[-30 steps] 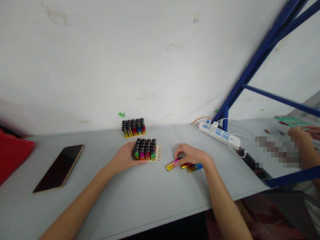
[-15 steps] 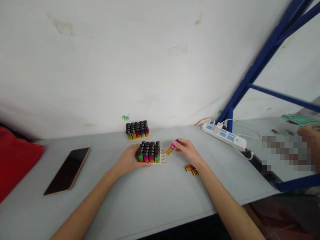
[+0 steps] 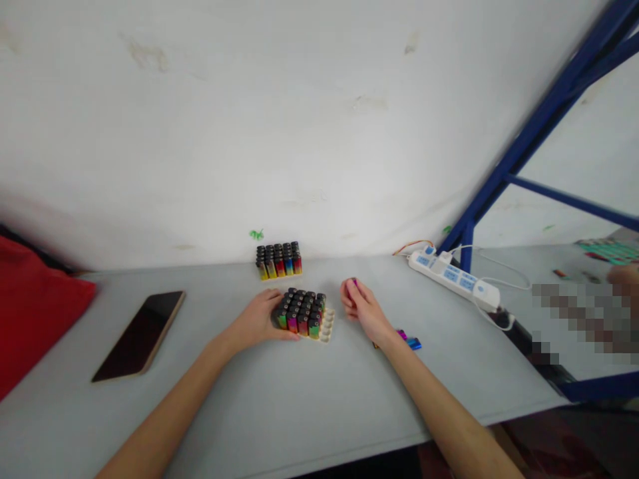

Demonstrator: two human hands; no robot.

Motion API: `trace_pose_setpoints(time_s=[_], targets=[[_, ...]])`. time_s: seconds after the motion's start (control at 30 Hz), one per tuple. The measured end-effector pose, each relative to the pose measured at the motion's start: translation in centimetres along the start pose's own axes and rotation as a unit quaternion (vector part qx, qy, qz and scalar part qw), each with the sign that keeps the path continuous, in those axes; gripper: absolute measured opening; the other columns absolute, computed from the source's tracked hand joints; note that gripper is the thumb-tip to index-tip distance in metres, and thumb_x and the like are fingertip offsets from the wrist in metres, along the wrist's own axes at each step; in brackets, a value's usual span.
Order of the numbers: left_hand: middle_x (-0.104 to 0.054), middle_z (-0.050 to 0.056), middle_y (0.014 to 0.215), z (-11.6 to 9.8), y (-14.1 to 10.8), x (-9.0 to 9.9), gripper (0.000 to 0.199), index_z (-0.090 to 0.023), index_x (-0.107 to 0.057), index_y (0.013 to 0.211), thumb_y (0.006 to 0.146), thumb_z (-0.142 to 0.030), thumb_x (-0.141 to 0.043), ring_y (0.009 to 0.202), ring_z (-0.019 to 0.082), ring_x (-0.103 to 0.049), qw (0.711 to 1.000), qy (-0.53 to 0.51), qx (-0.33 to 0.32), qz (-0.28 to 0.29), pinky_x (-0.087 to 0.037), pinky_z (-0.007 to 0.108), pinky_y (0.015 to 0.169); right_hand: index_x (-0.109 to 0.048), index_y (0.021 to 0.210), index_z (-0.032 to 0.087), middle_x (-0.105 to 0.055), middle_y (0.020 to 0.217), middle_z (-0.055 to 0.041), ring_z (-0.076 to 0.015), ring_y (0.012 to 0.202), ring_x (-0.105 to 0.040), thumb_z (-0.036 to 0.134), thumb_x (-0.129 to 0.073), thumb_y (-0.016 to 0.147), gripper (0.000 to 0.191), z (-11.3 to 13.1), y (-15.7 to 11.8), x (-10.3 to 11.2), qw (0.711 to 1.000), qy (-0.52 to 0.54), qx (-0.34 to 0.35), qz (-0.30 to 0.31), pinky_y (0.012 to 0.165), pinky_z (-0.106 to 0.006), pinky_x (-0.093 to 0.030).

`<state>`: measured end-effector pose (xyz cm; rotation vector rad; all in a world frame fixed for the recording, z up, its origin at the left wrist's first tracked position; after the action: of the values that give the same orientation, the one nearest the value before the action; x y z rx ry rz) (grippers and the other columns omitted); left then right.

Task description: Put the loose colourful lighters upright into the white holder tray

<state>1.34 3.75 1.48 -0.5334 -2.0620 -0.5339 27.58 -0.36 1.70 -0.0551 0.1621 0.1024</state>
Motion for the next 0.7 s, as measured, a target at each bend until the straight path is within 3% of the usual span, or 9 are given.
trace_pose_setpoints(time_s=[0.1,0.27,0.37,0.5,0.63,0.7], targets=[[-0.079,0.015,0.124,0.1,0.0,-0.1,0.074,-0.021,-0.079,0.111,0.059,-0.07,-0.098,0.121,0.042,-0.072,1.0,0.008,-0.001,-0.001,-0.058,0.05,0.11,-0.044,0.078,0.027,-0.034,0.064,0.0081,-0.012,0.053,-0.029,0.089,-0.055,0.091,0.064,-0.7,0.3,0.6,0.993,-0.097,0.033,-0.064,0.048,-0.026,-0.026],[-0.078,0.014,0.134,0.5,-0.1,-0.2,0.082,-0.023,-0.077,0.124,0.06,-0.069,-0.098,0.126,0.041,-0.071,1.0,0.003,0.0,-0.001,-0.055,0.052,0.116,-0.037,0.061,0.026,-0.035,0.06,0.0049,-0.0136,0.059,-0.035,0.067,-0.055,0.096,0.056,-0.9,0.3,1.0,0.957,-0.249,0.089,-0.122,0.057,-0.029,-0.028],[-0.077,0.014,0.138,0.6,-0.1,-0.2,0.092,-0.024,-0.074,0.134,0.057,-0.068,-0.099,0.13,0.042,-0.07,1.0,-0.002,0.003,-0.012,-0.052,0.054,0.12,-0.037,0.062,0.027,-0.036,0.059,0.0048,-0.014,0.059,-0.036,0.058,-0.051,0.095,0.048,-0.6,0.2,0.6,0.951,-0.271,0.099,-0.11,0.057,-0.029,-0.028],[-0.077,0.013,0.138,0.6,-0.2,-0.3,0.094,-0.025,-0.072,0.136,0.056,-0.066,-0.1,0.128,0.041,-0.071,1.0,-0.012,0.0,-0.018,-0.053,0.053,0.118,-0.041,0.069,0.026,-0.041,0.061,0.0053,-0.0149,0.061,-0.04,0.061,-0.049,0.1,0.047,0.0,-0.2,0.3,0.944,-0.291,0.124,-0.097,0.06,-0.029,-0.032],[-0.076,0.014,0.138,0.8,-0.3,-0.5,0.092,-0.025,-0.073,0.134,0.058,-0.069,-0.099,0.13,0.041,-0.07,1.0,-0.012,0.001,-0.018,-0.052,0.053,0.118,-0.053,0.086,0.026,-0.053,0.065,0.0039,-0.0179,0.064,-0.052,0.064,-0.044,0.109,0.046,0.6,-0.5,0.4,0.944,-0.301,0.127,-0.05,0.064,-0.03,-0.043],[-0.077,0.014,0.136,0.8,-0.3,-0.5,0.093,-0.024,-0.073,0.133,0.058,-0.072,-0.098,0.13,0.042,-0.07,1.0,-0.007,-0.001,-0.018,-0.052,0.054,0.119,-0.059,0.094,0.024,-0.063,0.076,-0.0006,-0.02,0.072,-0.061,0.064,-0.04,0.112,0.047,1.1,-0.7,0.6,0.94,-0.304,0.153,-0.032,0.072,-0.032,-0.05]])
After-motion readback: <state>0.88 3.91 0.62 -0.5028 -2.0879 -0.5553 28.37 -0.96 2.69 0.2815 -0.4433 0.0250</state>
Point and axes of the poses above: each hand's wrist, its own y-axis towards the middle knuckle, its own x-axis out of the back of the hand, z = x × y, the point moved 4 cm from there along y, towards the middle knuckle
